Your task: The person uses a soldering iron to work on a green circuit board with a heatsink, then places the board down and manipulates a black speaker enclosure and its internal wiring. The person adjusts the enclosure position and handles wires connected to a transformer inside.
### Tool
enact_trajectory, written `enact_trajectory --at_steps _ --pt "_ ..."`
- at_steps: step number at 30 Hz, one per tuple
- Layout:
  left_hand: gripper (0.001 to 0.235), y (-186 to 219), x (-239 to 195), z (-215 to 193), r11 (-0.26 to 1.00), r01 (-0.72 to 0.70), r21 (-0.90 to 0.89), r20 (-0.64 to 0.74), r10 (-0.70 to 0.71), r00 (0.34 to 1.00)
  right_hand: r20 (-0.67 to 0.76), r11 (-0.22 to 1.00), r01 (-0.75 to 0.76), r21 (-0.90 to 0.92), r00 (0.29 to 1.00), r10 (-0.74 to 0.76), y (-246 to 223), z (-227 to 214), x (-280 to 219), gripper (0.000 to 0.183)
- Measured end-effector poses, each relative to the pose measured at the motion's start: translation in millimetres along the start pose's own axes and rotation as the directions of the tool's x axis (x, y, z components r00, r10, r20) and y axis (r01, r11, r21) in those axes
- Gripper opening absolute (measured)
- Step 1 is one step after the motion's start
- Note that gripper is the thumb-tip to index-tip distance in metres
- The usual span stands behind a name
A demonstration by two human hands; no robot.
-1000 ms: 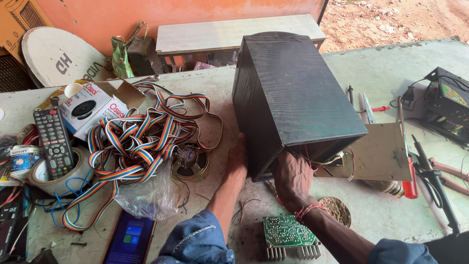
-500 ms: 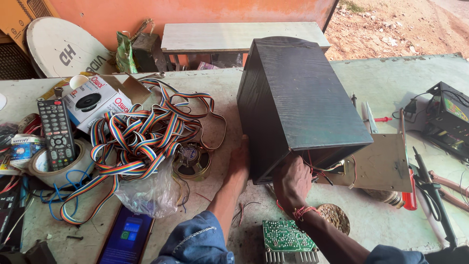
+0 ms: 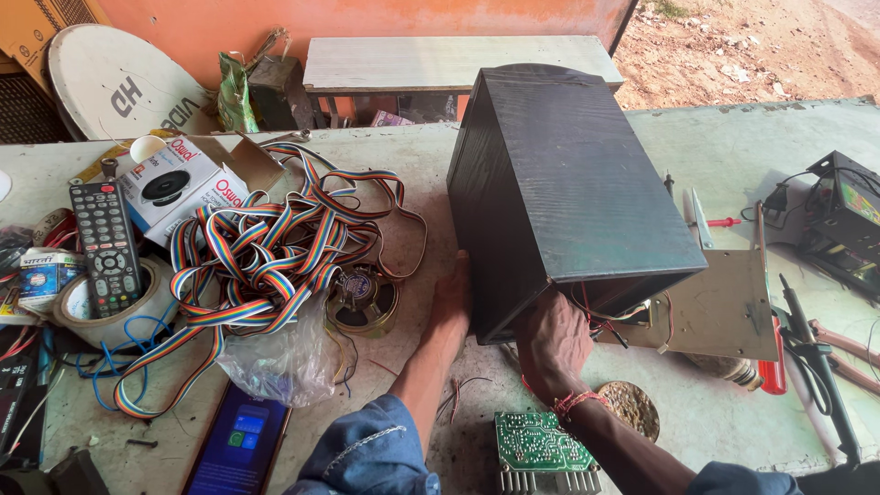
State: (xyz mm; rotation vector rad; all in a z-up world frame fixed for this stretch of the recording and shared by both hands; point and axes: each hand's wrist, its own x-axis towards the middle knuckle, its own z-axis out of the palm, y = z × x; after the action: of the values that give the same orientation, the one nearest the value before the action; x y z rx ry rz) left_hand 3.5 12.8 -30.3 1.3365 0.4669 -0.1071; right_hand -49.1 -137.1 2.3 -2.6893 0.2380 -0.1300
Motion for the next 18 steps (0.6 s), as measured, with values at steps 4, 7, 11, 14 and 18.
enact_trajectory --at_steps 4,7,11,14,18 --pt "0.076 -2.0 7.4 -0.7 0.998 -0.039 0.055 -0.016 0.040 0.999 -0.094 0.980 0.177 0.087 0.981 -0.169 -9.0 -21.0 -6.8 0.035" --pt "0.075 -5.2 9.6 -1.2 0.998 -0.046 0.038 -0.005 0.046 0.999 -0.111 0.942 0.278 0.185 0.959 -0.261 -14.4 -39.1 -13.4 0.029" --pt "0.075 -6.4 9.0 -0.4 1.000 -0.021 0.004 -0.008 0.021 1.000 0.000 0.947 0.193 0.257 0.980 -0.200 -20.8 -54.0 -20.5 0.023" --pt "0.075 -4.4 6.2 0.7 1.000 -0.008 -0.020 -0.011 0.008 1.000 -0.104 0.899 0.360 0.250 0.933 -0.345 -23.2 -57.1 -23.2 0.023" --pt "0.072 -0.5 -0.2 1.5 0.997 0.041 -0.066 -0.007 -0.042 0.999 0.036 0.905 0.247 0.347 0.960 -0.276 -17.1 -60.4 -22.7 0.025"
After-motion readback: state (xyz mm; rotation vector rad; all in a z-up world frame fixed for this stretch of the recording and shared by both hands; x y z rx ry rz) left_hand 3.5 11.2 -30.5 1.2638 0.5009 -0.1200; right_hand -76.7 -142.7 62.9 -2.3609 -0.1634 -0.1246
